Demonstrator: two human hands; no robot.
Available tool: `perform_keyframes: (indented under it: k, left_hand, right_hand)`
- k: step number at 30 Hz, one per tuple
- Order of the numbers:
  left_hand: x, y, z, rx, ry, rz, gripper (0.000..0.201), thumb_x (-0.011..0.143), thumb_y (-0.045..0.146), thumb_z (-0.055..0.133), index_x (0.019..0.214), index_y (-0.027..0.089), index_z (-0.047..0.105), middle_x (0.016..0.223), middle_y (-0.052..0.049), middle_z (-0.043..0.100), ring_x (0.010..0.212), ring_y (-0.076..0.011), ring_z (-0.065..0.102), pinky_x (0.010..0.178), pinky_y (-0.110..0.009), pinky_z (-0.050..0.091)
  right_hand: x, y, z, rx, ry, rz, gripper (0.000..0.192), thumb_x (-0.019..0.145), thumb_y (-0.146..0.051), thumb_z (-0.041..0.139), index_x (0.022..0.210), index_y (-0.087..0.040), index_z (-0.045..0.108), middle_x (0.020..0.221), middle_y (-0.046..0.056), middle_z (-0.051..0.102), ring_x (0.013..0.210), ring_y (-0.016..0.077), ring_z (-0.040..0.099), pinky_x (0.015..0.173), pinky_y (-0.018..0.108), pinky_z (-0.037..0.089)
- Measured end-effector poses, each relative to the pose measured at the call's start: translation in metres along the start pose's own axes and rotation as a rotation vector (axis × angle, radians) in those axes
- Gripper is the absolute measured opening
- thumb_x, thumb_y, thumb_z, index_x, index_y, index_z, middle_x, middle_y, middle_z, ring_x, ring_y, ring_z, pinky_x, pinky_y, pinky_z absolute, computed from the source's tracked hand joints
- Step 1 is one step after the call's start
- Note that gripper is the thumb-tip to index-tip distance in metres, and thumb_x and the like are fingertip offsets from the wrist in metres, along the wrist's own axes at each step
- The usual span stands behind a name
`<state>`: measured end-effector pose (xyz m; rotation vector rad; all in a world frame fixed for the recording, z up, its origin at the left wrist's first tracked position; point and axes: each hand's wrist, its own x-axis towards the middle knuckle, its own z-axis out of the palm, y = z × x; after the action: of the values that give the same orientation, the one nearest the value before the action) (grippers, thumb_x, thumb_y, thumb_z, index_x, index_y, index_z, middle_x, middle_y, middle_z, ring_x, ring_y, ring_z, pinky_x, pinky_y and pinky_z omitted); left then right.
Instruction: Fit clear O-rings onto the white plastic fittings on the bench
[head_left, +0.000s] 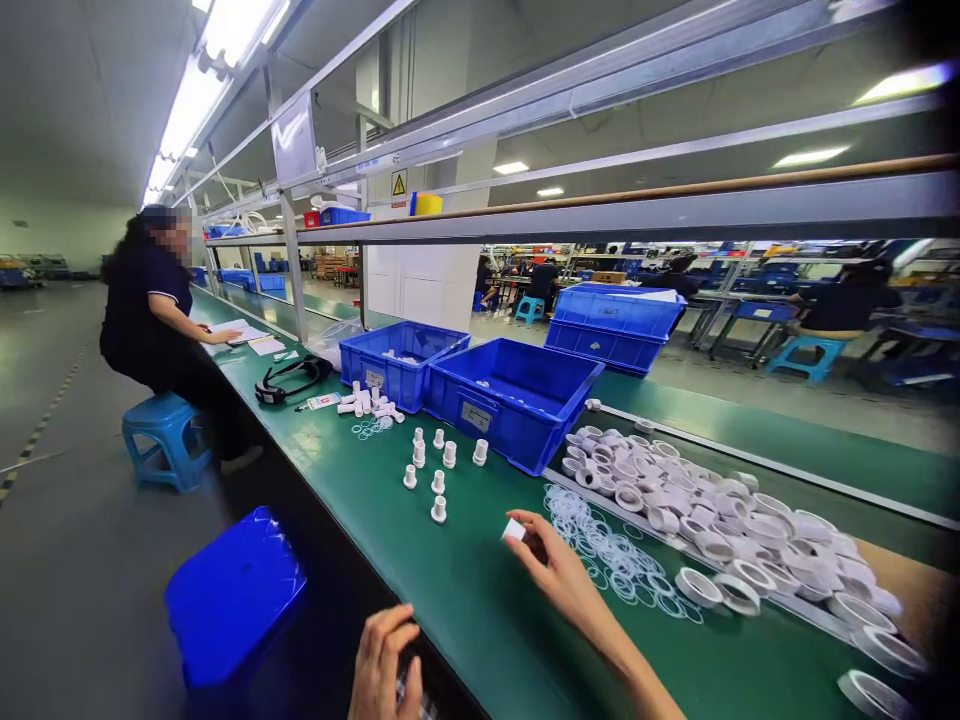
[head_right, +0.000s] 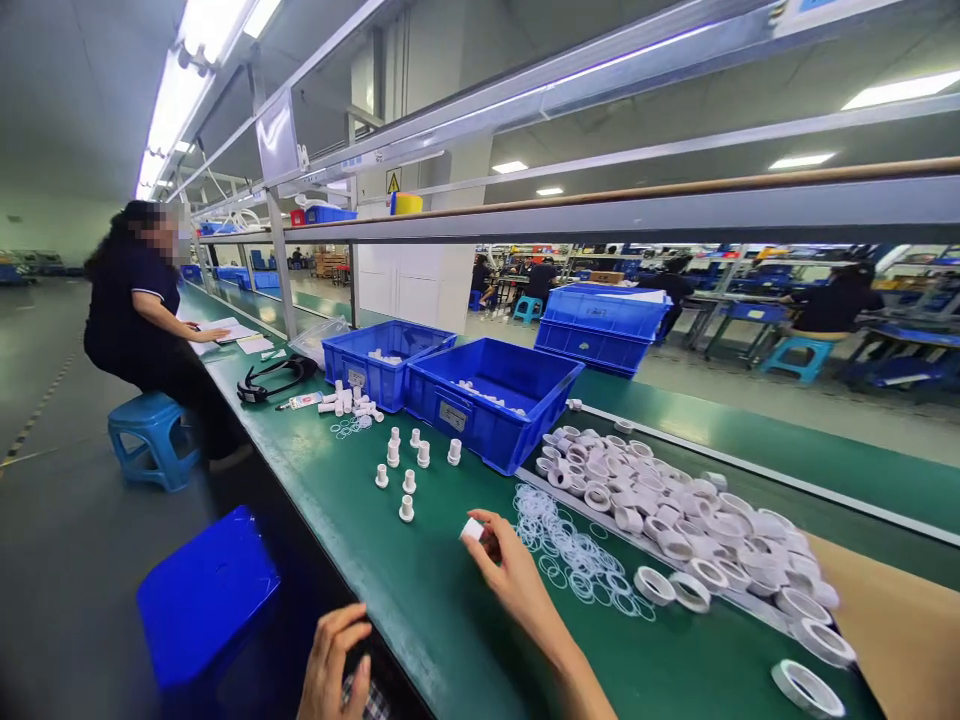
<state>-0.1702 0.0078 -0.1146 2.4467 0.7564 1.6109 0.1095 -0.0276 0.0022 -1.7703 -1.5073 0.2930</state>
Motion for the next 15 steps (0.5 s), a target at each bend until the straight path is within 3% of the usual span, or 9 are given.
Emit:
perform_keyframes:
  k: [5,10,12,15]
  left_hand:
    - [0.087,-0.035,0.011,-0.052,0.095,-0.217,0.025,0.093,0.018,0.044,0.116,0.022,0.052,0.121,-0.009,0.056,0.114,-0.0229,0.053,0.097,-0.042,0.046]
    - [0.186,-0.095,0.051,-0.246,0.051,-0.453,0.026,0.099,0.034,0.033,0.110,0.020,0.051,0.113,-0.009,0.056,0.110,-0.0213,0.052,0.100,-0.041,0.042]
    - [0.208,-0.117,0.070,-0.276,-0.004,-0.477,0.031,0.099,0.039,0.029,0.105,0.020,0.053,0.107,-0.009,0.058,0.105,-0.0208,0.054,0.097,-0.039,0.044]
    - [0.220,-0.136,0.091,-0.301,-0.095,-0.487,0.038,0.100,0.042,0.024,0.097,0.020,0.055,0.097,-0.008,0.061,0.095,-0.0204,0.058,0.090,-0.037,0.048]
  right_hand:
    - [0.071,0.014,-0.031,-0.194,-0.053,-0.029,0.033,0.090,-0.040,0.044,0.114,-0.020,0.055,0.093,0.006,0.055,0.073,0.0187,0.060,0.071,0.036,0.054]
    - [0.161,0.016,-0.040,-0.445,-0.146,-0.082,0.025,0.085,-0.020,0.056,0.109,-0.016,0.056,0.108,0.010,0.054,0.083,0.0176,0.059,0.084,0.036,0.049]
    - [0.187,0.017,-0.035,-0.531,-0.218,-0.086,0.025,0.084,-0.017,0.061,0.109,-0.015,0.058,0.111,0.010,0.057,0.087,0.0175,0.059,0.085,0.036,0.049]
    - [0.212,0.022,-0.020,-0.624,-0.359,-0.062,0.018,0.087,-0.024,0.065,0.103,-0.015,0.061,0.106,0.005,0.062,0.088,0.0168,0.061,0.081,0.036,0.052]
